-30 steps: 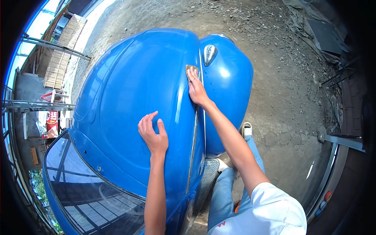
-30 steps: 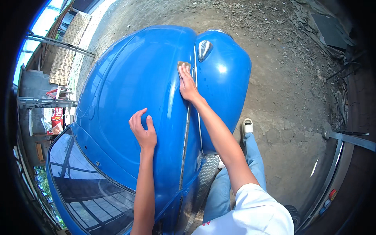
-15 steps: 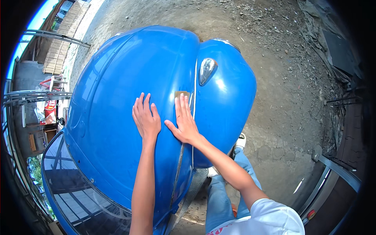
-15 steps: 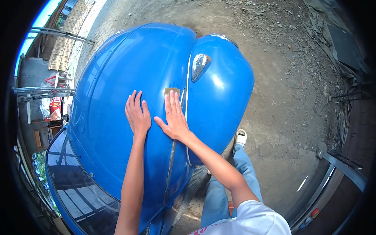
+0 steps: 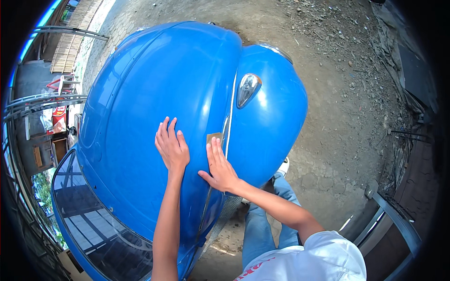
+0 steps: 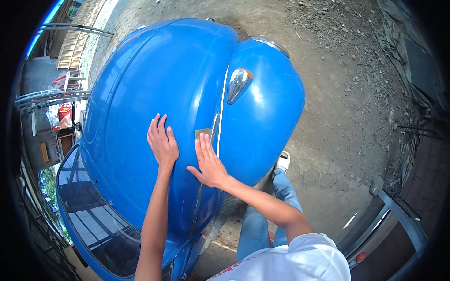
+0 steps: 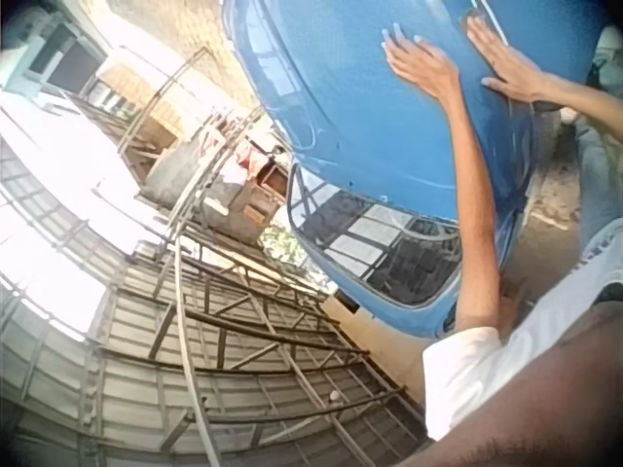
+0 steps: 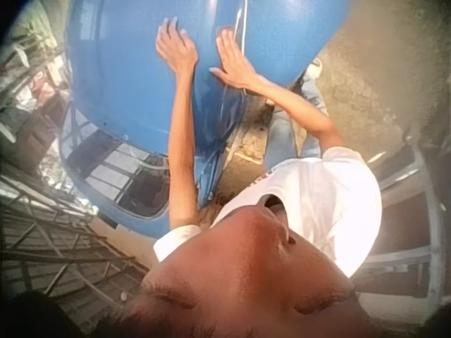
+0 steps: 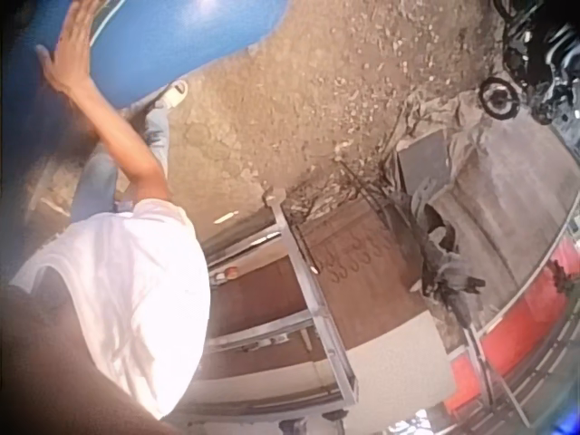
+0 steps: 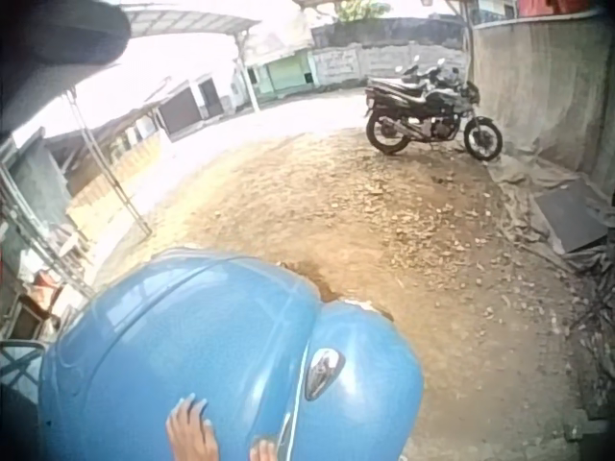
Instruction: The person wet sands the hood and fender of a car by rubbing the panels with sandpaper and dipping the sandpaper into a bucket of water.
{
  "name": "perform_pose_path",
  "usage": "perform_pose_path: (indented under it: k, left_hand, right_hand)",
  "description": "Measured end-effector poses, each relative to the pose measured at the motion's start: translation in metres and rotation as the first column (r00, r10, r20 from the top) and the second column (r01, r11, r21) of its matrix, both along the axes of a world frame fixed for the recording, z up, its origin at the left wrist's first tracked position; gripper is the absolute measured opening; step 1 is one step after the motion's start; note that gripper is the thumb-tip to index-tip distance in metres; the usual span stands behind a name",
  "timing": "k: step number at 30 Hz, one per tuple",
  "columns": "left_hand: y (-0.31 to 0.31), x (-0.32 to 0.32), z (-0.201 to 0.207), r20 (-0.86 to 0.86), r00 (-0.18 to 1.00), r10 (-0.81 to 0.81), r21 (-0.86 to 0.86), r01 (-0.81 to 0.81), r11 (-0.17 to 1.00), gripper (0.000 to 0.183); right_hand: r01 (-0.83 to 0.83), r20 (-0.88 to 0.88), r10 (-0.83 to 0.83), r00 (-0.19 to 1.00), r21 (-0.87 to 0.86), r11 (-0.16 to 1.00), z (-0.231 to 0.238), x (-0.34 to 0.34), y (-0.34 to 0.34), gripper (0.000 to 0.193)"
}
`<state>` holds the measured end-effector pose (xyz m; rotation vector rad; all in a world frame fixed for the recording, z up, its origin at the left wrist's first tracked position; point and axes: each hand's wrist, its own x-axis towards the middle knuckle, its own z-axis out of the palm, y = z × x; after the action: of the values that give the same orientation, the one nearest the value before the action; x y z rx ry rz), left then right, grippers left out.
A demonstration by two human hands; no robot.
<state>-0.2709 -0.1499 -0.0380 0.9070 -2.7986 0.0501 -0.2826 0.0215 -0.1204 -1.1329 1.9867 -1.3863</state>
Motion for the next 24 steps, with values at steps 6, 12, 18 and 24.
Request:
perform_pose_path:
  k: [6, 12, 18, 24]
  left_hand:
    - [0.004, -0.007, 0.001, 0.006, 1.0, 0.001, 0.007, -0.001, 1.0, 0.042]
    - [0.007, -0.012, 0.001, -0.009, 1.0, -0.002, 0.012, 0.002, 1.0, 0.042]
    - [0.001, -0.003, 0.002, -0.014, 1.0, 0.01, 0.007, -0.01, 1.0, 0.041]
    - [0.003, -0.003, 0.0, -0.012, 1.0, 0.004, 0.005, -0.004, 1.0, 0.041]
  right_hand:
    - [0.237, 0.007, -0.237, 0.972, 0.005, 0.972, -0.008, -0.06, -0.039, 0.095]
    - [0.407, -0.114, -0.397, 0.911, 0.078, 0.91, -0.013, -0.185, -0.11, 0.092]
    - [0.156, -0.056, -0.156, 0.986, -0.001, 0.988, 0.011, -0.048, -0.036, 0.093]
    - [0.051, -0.064, -0.052, 0.997, -0.021, 0.998, 0.015, -0.006, -0.017, 0.083]
